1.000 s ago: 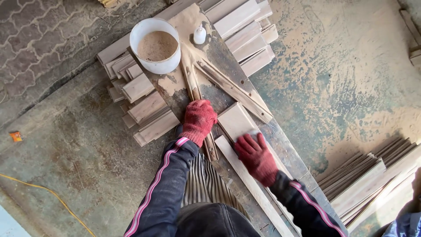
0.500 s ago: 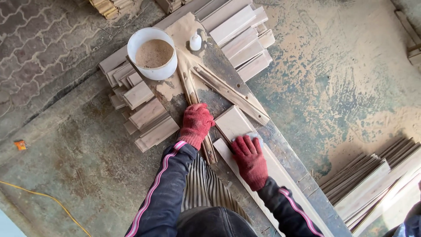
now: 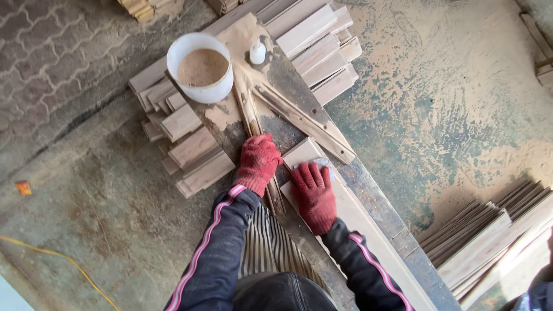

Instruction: Sanding a wood plank using a power sander and manual sandpaper.

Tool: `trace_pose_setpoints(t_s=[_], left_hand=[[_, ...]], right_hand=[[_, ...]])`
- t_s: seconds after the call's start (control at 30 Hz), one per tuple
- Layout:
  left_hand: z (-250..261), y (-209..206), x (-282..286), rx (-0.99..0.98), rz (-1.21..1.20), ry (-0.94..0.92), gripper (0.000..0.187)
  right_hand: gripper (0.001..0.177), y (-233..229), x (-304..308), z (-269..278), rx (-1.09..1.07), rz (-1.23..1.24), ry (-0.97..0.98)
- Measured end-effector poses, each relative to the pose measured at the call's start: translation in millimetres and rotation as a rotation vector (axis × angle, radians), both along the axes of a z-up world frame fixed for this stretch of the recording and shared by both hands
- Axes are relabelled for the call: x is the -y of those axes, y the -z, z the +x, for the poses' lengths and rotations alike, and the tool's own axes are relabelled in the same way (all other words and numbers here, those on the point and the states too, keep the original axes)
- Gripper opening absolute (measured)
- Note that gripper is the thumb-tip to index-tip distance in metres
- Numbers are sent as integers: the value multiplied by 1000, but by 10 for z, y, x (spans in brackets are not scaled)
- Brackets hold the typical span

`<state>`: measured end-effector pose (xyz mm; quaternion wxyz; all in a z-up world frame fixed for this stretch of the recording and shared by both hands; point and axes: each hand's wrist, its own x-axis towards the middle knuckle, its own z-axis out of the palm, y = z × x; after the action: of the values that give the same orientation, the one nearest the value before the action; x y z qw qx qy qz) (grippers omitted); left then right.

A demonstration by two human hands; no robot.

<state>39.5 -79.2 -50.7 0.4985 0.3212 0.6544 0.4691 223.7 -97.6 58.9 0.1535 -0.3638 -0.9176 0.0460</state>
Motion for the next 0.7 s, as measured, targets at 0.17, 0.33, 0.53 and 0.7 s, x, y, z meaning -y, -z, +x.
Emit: trace_pose_setpoints(t_s=[0.17,0.33,0.53,0.7], left_hand=[[-61,373,-13,-1121,178,298,17],[-7,12,37,-612,190,214,24],[-79,995,42,-527,241,182,27],[-138,754,25,-1226,182,276,18]], right_hand=[[29,46,-332,-380,-68,129,-29],[37,31,26,-2,-112,69,-32],[34,95,55,22,-142,77,-9],[34,237,-243,-298,-197,117,16]])
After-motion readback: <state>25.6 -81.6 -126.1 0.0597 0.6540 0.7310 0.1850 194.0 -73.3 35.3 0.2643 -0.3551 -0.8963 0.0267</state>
